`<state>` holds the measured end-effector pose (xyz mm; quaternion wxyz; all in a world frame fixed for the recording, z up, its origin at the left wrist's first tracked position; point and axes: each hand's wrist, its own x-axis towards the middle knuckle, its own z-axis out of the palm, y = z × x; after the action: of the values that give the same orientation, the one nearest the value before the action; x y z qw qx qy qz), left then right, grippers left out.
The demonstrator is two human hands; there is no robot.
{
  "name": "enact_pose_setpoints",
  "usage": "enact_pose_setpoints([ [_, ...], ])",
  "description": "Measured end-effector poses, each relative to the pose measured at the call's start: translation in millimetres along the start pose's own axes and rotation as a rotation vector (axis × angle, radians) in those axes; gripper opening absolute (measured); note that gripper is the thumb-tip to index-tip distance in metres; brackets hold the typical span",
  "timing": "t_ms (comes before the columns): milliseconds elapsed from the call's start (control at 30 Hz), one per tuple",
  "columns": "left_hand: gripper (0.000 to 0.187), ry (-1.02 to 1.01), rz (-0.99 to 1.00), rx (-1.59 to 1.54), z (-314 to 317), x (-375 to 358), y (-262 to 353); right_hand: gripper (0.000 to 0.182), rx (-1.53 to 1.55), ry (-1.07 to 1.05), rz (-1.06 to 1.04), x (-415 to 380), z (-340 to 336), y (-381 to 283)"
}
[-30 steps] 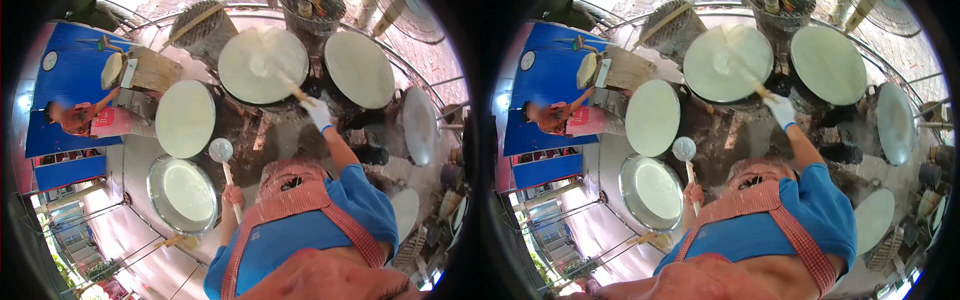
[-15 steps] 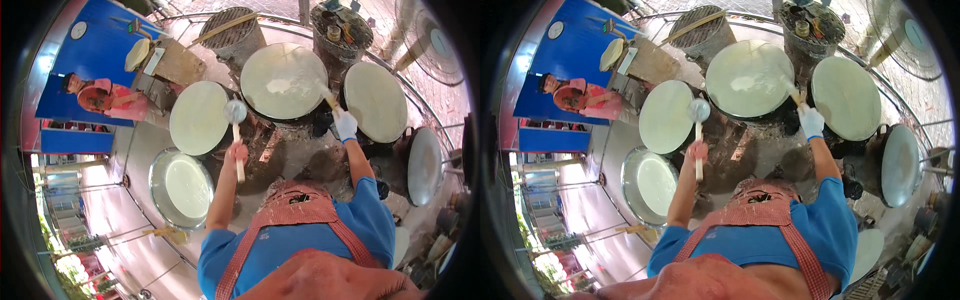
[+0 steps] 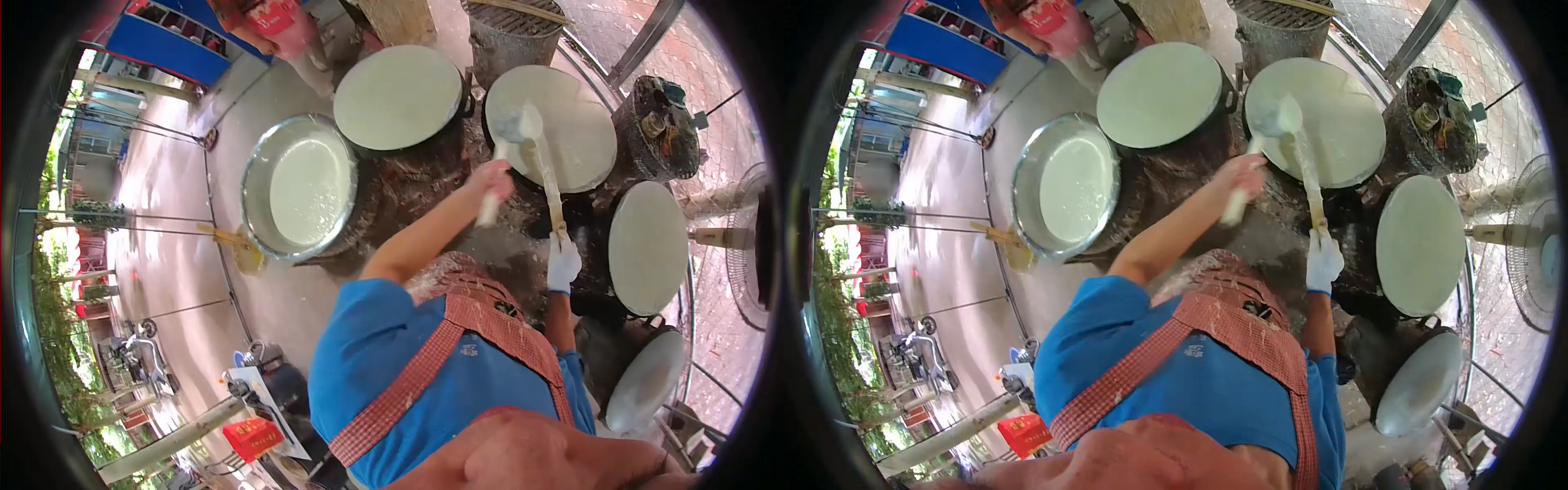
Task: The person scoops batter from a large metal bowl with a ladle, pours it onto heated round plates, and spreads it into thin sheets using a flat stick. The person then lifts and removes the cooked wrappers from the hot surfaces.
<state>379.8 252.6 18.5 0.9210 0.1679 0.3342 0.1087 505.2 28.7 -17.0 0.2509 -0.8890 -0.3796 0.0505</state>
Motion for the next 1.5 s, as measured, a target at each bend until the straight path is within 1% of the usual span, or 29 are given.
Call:
enact_pose_setpoints([
  [33,0.025,0.119,0.127,-0.039,-0.3,-42.3,-8.9,0.025,0.011,0.006,-0.031,-1.0,-15.8,-3.3],
  [67,0.02,0.263,0.213,-0.005,-2.8,-70.4,-17.6,0.025,0.053,0.078,-0.187,-2.1,-17.8,6.4],
  [100,0.019,0.223,0.167,-0.037,-16.8,-90.3,-25.1,0.027,0.098,0.147,-0.335,-5.2,-12.3,15.4],
  [133,0.019,0.189,0.105,-0.074,-37.9,-103.1,-34.5,0.033,0.16,0.188,-0.397,-4.8,-1.2,15.1],
  [167,0.024,0.087,-0.001,-0.362,-60.6,-104.4,-39.5,0.039,0.195,0.067,-0.3,-5.6,0.9,1.3],
  [200,0.033,-0.144,-0.258,-0.797,-79.3,-104.8,-38.1,0.041,0.173,-0.002,-0.212,-5.7,2.4,-15.0],
  [233,0.038,-0.432,-0.23,-0.795,-84.0,-110.6,-37.8,0.042,0.152,-0.06,-0.139,-1.9,2.4,-25.5],
  [300,0.033,-0.419,-0.083,-0.948,-73.7,-138.9,-26.8,0.046,0.244,-0.058,-0.346,3.7,14.8,-34.1],
  [333,0.033,-0.429,-0.051,-0.956,-82.5,-151.0,-25.7,0.043,0.361,0.009,-0.422,6.0,24.9,-42.5],
  [367,0.031,-0.46,0.002,-0.949,-93.5,-163.2,-23.5,0.043,0.371,-0.004,-0.459,9.7,29.1,-55.2],
  [400,0.038,-0.493,0.061,-0.94,-104.3,-176.6,-20.2,0.041,0.449,-0.161,-0.305,13.0,32.7,-68.7],
  [433,0.038,-0.503,0.11,-0.948,-112.9,-194.1,-18.4,0.039,0.513,-0.325,-0.149,15.3,37.8,-82.4],
  [567,0.038,-0.6,0.329,-0.802,-167.2,-259.7,-12.6,0.035,0.646,-0.574,-0.068,34.7,77.4,-137.5],
  [600,0.04,-0.394,0.41,-0.722,-181.6,-277.9,-7.4,0.035,0.613,-0.621,-0.078,40.6,84.4,-161.9],
  [633,0.042,-0.184,0.473,-0.637,-199.3,-295.2,-1.5,0.032,0.5,-0.632,-0.204,46.0,91.5,-189.4],
  [667,0.05,-0.302,0.532,-0.561,-232.8,-303.8,1.1,0.032,0.376,-0.639,-0.297,48.0,92.8,-222.4],
  [700,0.046,-0.159,0.561,-0.483,-247.9,-318.6,11.0,0.032,0.253,-0.636,-0.385,48.7,100.1,-255.0],
  [767,0.043,-0.051,0.592,-0.351,-302.0,-328.5,23.6,0.035,0.127,-0.676,-0.633,52.5,129.0,-305.6],
  [833,0.036,0.207,0.498,-0.312,-365.3,-324.6,32.4,0.035,-0.071,-0.576,-0.878,37.3,155.6,-356.6],
  [867,0.024,0.243,0.436,-0.401,-400.0,-319.1,35.0,0.032,-0.288,-0.634,-0.898,22.1,167.3,-385.8],
  [900,0.023,0.304,0.372,-0.444,-432.3,-314.2,39.2,0.029,-0.502,-0.679,-0.917,6.6,177.7,-413.7],
  [967,0.022,0.406,0.231,-0.53,-481.7,-306.4,41.3,0.024,-0.663,-0.723,-1.154,-24.6,197.6,-448.8],
  [1033,0.021,0.456,0.126,-0.607,-508.9,-299.7,34.7,0.032,-0.442,-0.776,-0.983,-21.4,166.7,-452.9],
  [1100,0.02,0.467,0.052,-0.66,-516.1,-291.8,32.4,0.04,-0.47,-0.763,-0.788,-26.9,200.4,-395.9],
  [1167,0.02,0.454,0.016,-0.722,-509.0,-284.5,31.9,0.046,-0.527,-0.84,-0.728,-55.6,210.5,-371.2],
  [1267,0.018,0.378,0.037,-0.852,-469.0,-298.9,56.0,0.041,-0.351,-0.799,-0.642,-91.2,195.7,-345.6],
  [1367,0.017,0.259,0.096,-0.938,-400.4,-348.4,102.4,0.04,-0.217,-0.716,-0.535,-109.0,152.3,-353.8],
  [1433,0.017,0.177,0.168,-0.911,-345.1,-396.9,142.1,0.035,-0.082,-0.547,-0.624,-110.1,125.8,-373.8],
  [1500,0.016,0.148,0.279,-0.769,-296.0,-440.3,174.6,0.034,0.072,-0.398,-0.677,-100.8,116.2,-389.4],
])
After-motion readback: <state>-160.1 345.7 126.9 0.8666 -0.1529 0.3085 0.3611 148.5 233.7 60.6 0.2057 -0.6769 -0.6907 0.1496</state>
